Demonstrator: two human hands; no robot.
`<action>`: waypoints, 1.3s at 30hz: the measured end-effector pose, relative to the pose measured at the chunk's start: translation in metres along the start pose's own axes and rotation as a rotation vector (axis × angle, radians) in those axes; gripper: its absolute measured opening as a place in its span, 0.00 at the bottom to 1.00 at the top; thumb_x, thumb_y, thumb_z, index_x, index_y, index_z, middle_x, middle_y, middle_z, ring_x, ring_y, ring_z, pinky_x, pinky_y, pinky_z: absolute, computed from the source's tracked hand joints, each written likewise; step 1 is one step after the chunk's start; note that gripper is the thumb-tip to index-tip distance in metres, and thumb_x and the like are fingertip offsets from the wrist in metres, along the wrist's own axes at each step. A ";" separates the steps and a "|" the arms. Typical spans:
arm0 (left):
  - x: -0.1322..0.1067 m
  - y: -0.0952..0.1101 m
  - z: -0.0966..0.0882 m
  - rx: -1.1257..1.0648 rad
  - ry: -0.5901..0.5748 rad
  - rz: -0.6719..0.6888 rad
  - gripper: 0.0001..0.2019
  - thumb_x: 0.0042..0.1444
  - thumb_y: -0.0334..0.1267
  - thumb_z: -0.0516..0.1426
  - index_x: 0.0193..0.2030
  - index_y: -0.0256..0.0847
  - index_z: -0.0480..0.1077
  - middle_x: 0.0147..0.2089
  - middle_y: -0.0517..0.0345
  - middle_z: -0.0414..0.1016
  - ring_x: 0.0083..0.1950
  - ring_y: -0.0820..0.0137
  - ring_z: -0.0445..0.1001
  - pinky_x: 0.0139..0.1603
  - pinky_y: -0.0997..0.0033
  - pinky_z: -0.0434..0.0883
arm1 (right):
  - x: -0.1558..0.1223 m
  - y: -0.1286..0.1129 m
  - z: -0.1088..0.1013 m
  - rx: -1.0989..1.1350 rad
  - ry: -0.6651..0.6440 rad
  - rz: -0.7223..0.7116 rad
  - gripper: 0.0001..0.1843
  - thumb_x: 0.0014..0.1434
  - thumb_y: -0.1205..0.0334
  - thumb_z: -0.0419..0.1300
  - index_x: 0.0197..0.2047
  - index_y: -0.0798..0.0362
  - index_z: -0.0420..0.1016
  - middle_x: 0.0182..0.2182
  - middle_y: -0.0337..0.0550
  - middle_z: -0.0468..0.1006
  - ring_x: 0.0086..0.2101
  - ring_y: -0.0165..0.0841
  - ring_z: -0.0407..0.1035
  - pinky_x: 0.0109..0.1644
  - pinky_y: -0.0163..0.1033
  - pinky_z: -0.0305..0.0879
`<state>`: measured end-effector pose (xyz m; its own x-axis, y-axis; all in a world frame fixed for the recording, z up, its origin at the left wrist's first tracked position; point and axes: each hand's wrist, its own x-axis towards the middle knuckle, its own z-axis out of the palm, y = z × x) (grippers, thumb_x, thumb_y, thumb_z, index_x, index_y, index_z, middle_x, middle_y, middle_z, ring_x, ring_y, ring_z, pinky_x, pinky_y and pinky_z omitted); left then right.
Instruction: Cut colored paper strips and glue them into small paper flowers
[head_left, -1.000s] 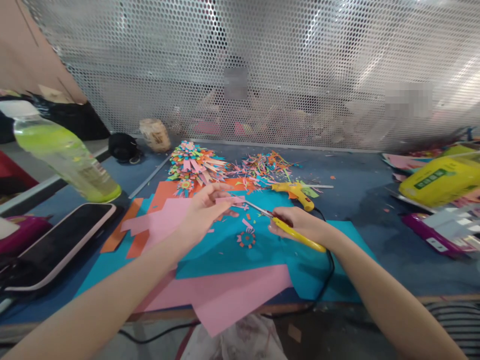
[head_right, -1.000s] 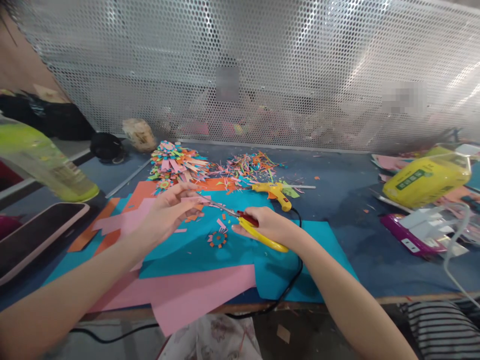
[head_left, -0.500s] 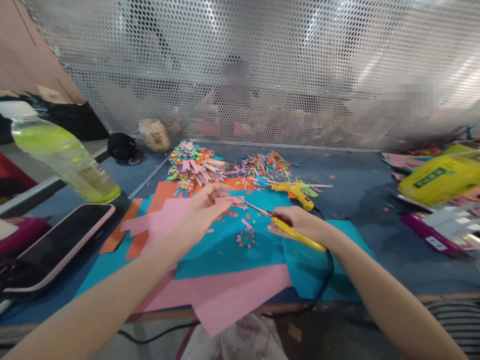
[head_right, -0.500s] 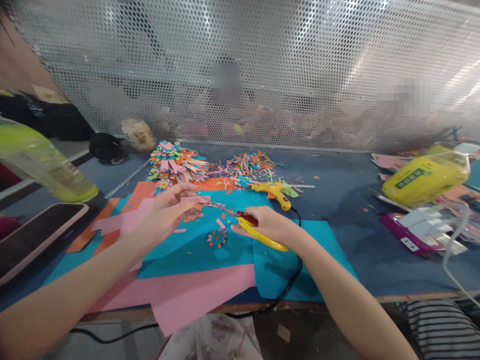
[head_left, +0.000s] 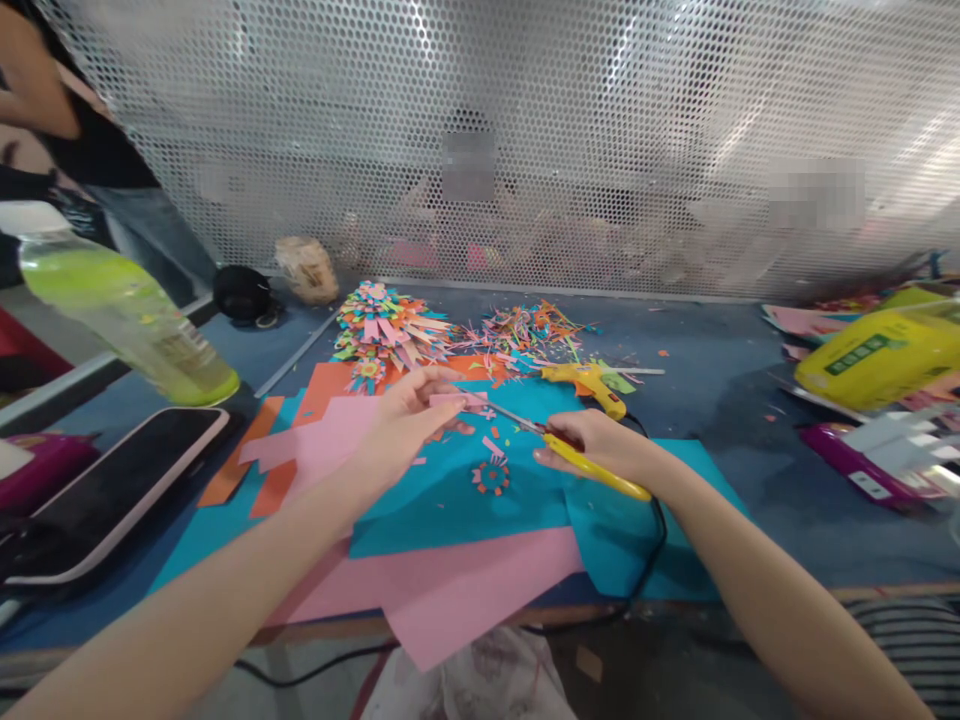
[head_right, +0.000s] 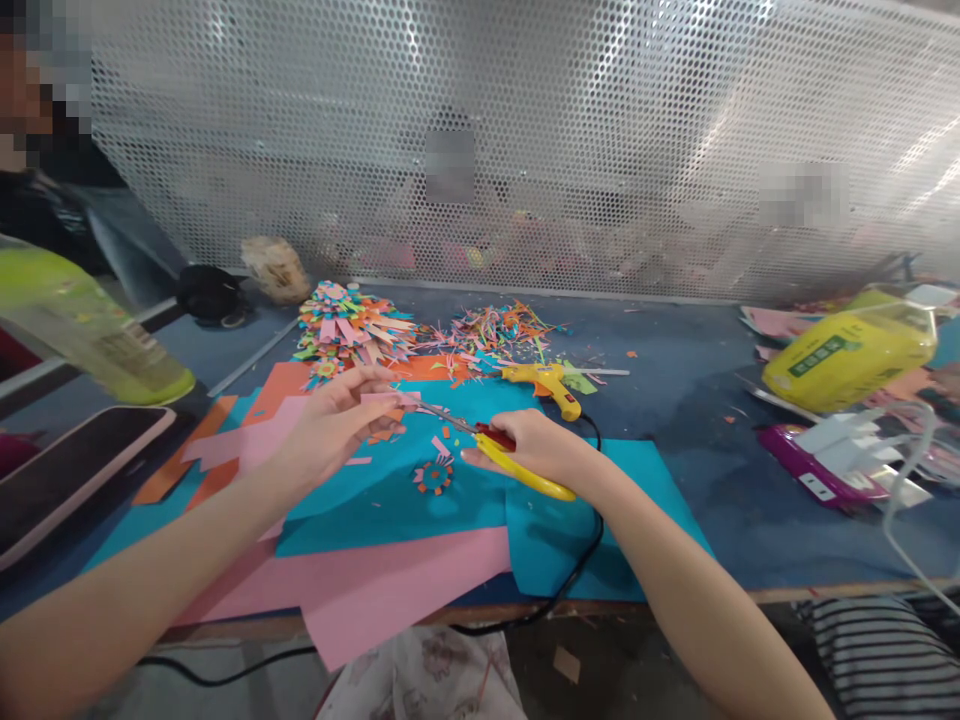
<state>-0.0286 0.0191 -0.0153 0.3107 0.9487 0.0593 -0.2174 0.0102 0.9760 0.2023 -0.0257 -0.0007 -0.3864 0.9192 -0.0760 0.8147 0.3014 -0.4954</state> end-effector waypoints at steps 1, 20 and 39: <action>0.000 0.000 0.000 0.007 0.000 0.001 0.14 0.44 0.36 0.61 0.38 0.41 0.65 0.27 0.61 0.74 0.26 0.72 0.75 0.27 0.75 0.72 | 0.000 0.000 0.000 -0.005 0.000 0.001 0.21 0.52 0.45 0.52 0.22 0.54 0.56 0.20 0.32 0.52 0.22 0.24 0.47 0.23 0.32 0.42; 0.005 0.005 -0.005 0.031 0.161 0.185 0.10 0.44 0.39 0.61 0.33 0.39 0.71 0.31 0.58 0.73 0.34 0.71 0.73 0.28 0.76 0.70 | -0.001 -0.003 -0.004 0.031 0.012 0.014 0.19 0.53 0.46 0.53 0.24 0.54 0.58 0.21 0.33 0.56 0.23 0.25 0.52 0.24 0.32 0.46; 0.007 0.006 -0.010 0.227 0.173 0.281 0.06 0.46 0.38 0.60 0.32 0.40 0.74 0.23 0.62 0.70 0.21 0.79 0.64 0.22 0.78 0.62 | 0.000 0.003 0.000 -0.057 -0.046 -0.033 0.20 0.54 0.45 0.51 0.25 0.54 0.60 0.21 0.33 0.57 0.22 0.25 0.50 0.24 0.32 0.44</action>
<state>-0.0373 0.0288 -0.0108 0.1037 0.9439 0.3136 -0.0559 -0.3092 0.9493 0.2046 -0.0252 -0.0019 -0.4315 0.8965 -0.1010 0.8241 0.3461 -0.4484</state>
